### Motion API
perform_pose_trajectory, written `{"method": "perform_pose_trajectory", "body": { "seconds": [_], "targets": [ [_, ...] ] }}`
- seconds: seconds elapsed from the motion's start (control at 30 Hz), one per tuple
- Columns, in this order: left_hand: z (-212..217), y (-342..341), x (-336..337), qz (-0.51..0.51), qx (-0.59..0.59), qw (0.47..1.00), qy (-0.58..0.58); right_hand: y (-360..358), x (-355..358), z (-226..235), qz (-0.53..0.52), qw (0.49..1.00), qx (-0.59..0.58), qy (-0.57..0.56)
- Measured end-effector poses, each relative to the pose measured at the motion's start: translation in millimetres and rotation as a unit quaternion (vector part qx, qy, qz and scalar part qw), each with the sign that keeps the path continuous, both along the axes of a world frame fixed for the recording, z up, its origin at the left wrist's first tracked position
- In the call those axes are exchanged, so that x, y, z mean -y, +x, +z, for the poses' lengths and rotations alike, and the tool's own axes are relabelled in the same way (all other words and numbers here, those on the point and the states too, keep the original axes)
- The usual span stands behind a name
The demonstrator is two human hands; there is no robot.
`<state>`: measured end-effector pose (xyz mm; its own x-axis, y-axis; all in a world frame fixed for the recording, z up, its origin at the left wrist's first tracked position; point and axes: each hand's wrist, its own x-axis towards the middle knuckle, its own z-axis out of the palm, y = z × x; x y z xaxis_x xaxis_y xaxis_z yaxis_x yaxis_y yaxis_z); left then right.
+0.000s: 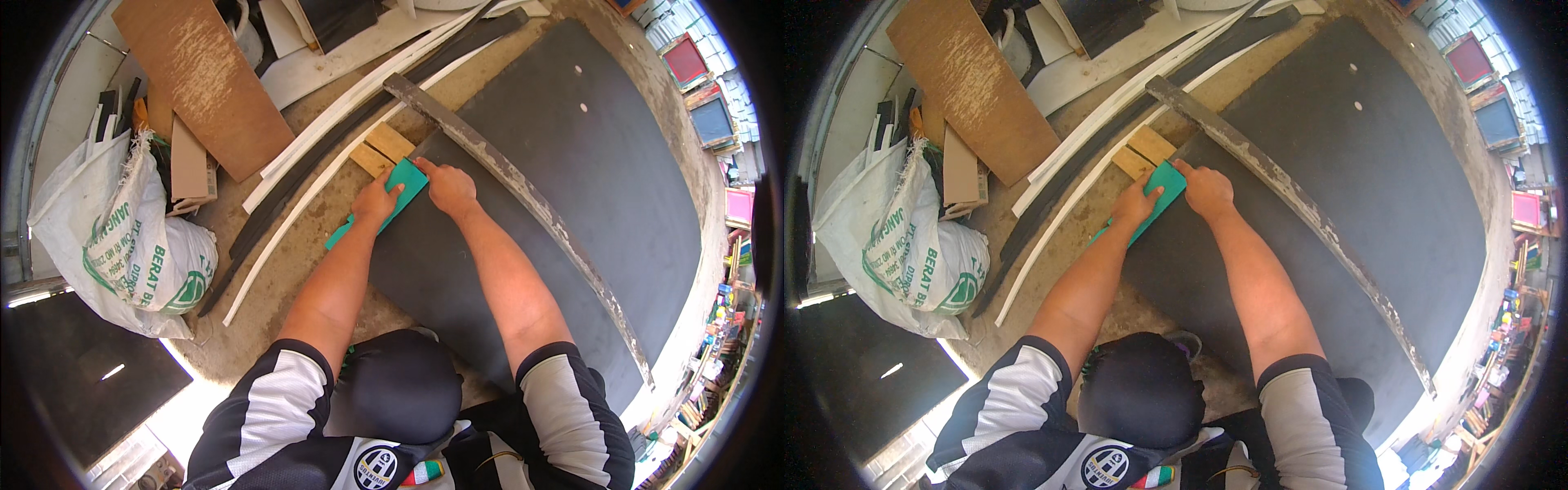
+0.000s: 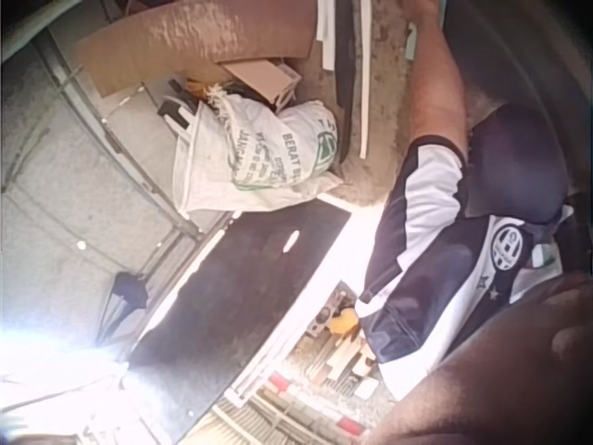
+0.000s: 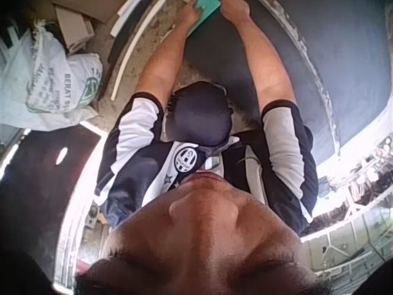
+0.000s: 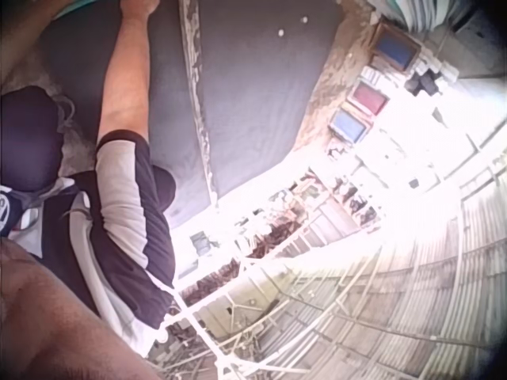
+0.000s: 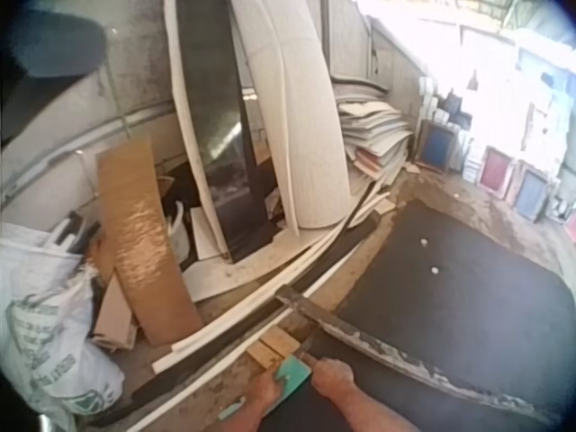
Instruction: The person kneels on the floor and uses a utility knife and a wooden straightedge to cut a large dark gray sheet into smaller rectangular pieces. The person scores the material along the straightedge, snaps the cut sections, and separates them, repeating the process for multiple cuts.
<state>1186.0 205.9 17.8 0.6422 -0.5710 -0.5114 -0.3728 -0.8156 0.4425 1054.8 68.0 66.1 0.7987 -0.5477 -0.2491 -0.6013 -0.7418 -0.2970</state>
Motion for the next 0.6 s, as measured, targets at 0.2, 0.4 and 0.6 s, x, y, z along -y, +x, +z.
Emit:
{"method": "perform_pose_trajectory", "body": {
  "seconds": [0.2, 0.4, 0.6],
  "targets": [
    [3, 1, 1, 0.005, -0.015, 1.000, 0.008, 12, -3, 14, 0.003, 0.998, -0.055, -0.005],
    [-6, 1, 3, 0.009, 0.011, 1.000, 0.010, 11, -5, 17, 0.005, 0.998, -0.067, -0.003],
    [-23, -4, -17, -0.004, 0.040, 0.995, -0.096, -42, -10, 21, -0.111, 0.990, 0.063, 0.066]
  ]
}}
